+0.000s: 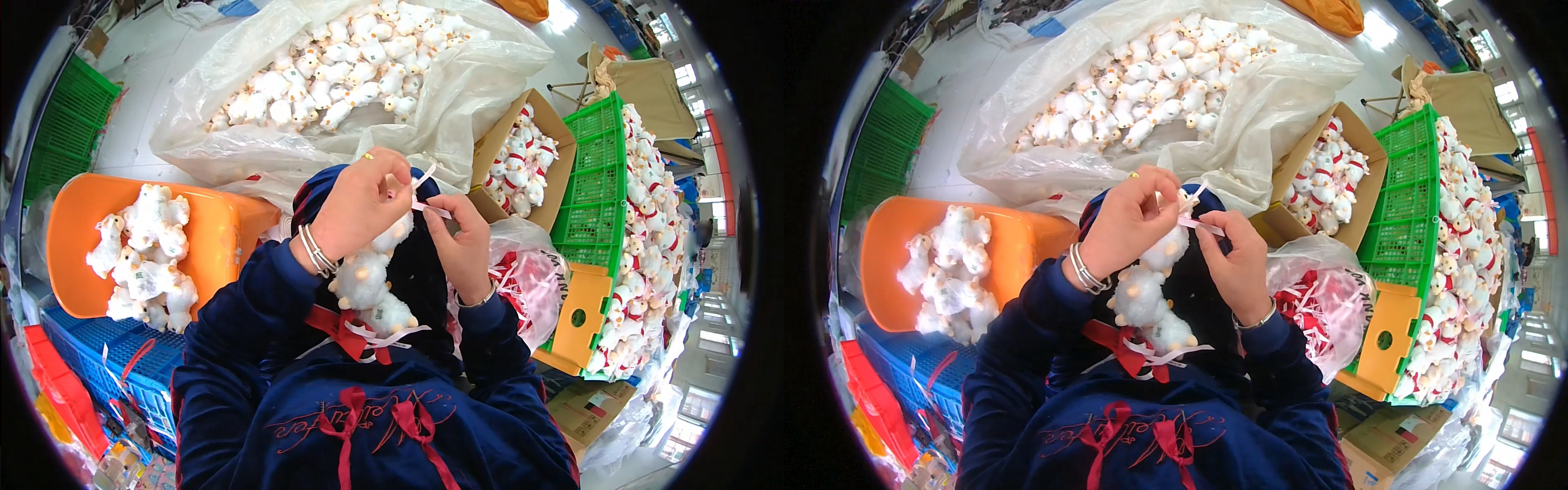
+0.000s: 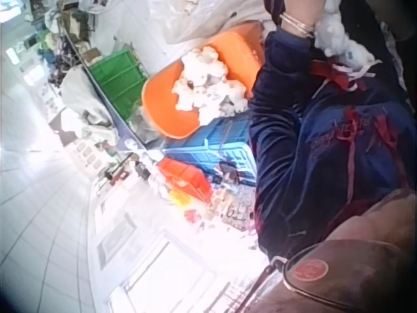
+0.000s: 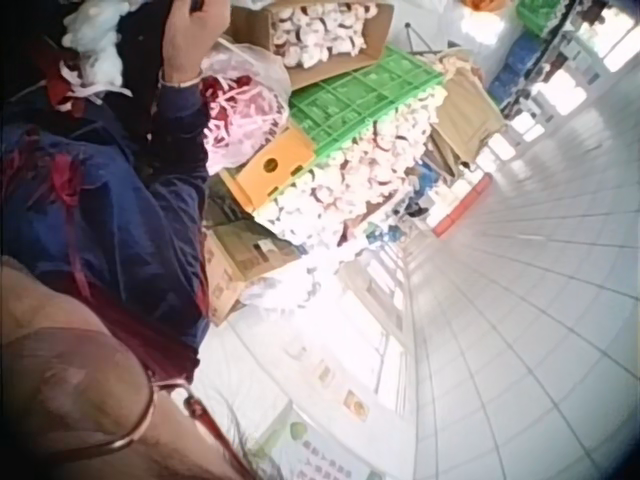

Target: The person sits on the floor and ties red ribbons around the necks of small white plush toys. They pick up each toy, wrap the ribbon, tie a knot, and place the finished toy into a nearby green crate.

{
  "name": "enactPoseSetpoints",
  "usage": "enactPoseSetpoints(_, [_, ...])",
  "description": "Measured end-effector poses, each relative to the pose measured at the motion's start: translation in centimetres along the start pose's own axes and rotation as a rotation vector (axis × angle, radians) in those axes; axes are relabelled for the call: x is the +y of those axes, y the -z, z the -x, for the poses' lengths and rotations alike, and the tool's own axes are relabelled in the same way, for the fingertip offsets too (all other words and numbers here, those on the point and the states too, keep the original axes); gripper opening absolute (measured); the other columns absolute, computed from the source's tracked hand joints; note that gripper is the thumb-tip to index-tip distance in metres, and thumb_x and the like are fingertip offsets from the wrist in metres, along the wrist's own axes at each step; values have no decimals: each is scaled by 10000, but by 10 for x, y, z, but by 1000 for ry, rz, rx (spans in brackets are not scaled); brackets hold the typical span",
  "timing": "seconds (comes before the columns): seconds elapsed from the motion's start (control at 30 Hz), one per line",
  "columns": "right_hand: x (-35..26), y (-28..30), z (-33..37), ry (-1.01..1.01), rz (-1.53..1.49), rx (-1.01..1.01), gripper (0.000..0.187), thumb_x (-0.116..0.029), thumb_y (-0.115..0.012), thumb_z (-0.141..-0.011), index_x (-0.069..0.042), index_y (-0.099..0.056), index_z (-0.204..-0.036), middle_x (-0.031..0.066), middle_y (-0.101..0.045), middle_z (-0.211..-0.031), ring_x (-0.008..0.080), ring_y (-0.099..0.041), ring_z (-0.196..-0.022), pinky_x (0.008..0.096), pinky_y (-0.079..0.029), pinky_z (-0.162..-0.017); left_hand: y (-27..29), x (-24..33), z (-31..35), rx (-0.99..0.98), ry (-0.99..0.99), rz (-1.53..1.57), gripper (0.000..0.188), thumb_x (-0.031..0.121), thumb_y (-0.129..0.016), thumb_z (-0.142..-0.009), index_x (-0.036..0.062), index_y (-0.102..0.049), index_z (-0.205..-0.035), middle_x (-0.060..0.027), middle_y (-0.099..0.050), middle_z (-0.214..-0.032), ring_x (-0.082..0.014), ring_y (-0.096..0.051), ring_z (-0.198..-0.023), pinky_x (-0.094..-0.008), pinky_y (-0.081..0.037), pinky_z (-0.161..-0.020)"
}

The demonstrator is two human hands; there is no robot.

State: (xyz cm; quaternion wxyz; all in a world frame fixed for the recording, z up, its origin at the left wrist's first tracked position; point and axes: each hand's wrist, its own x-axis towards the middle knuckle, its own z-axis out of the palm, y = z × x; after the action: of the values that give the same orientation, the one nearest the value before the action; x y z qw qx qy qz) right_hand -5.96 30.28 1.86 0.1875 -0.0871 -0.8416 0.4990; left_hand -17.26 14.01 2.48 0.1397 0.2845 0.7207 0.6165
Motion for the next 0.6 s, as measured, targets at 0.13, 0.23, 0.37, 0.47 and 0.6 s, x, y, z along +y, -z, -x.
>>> enactPoseSetpoints(0.13, [-3, 0, -1, 101, 91, -13, 135, 19, -699, -886, -13, -692, -1017, 98, -673, -950, 229, -651, -792, 307, -507, -728, 12, 27, -18, -12, 187, -163, 401, 230, -746, -864, -14, -610, -1151, -146, -691, -1053, -217, -679, -759, -341, -547, -694])
enactPoseSetpoints(0.23, [-8, -6, 0, 166, 113, -51, 153, 41, -695, -877, -10, -690, -1022, 104, -681, -1010, 246, -664, -814, 321, -519, -728, -5, 2, -30, 18, -151, -172, 594, 193, -754, -873, -13, -515, -1377, -77, -720, -896, -132, -571, -645, -282, -508, -654])
enactPoseSetpoints(0.37, [-8, -6, 5, 133, 53, -100, 148, 44, -690, -882, -5, -689, -1023, 107, -690, -1047, 230, -682, -843, 304, -526, -729, 3, 16, -38, -267, 43, -3, 436, 209, -723, -917, -15, -586, -1265, -33, -671, -774, -98, -595, -656, -257, -483, -605])
enactPoseSetpoints(0.47, [-3, -8, 10, 32, -98, -116, 128, 25, -674, -921, 8, -674, -1048, 97, -701, -1020, 180, -688, -849, 283, -534, -741, 17, 19, -25, -286, 199, 51, 325, 231, -671, -958, -16, -625, -1166, -23, -649, -737, -79, -585, -616, -248, -457, -555])
enactPoseSetpoints(0.6, [7, -17, 12, -177, -450, -58, 133, -63, -625, -1005, 35, -627, -1095, 83, -700, -961, 118, -669, -835, 266, -546, -752, 20, 15, -4, -161, 371, 128, 286, 240, -597, -997, -32, -622, -1084, -30, -634, -649, -95, -558, -506, -266, -443, -501])
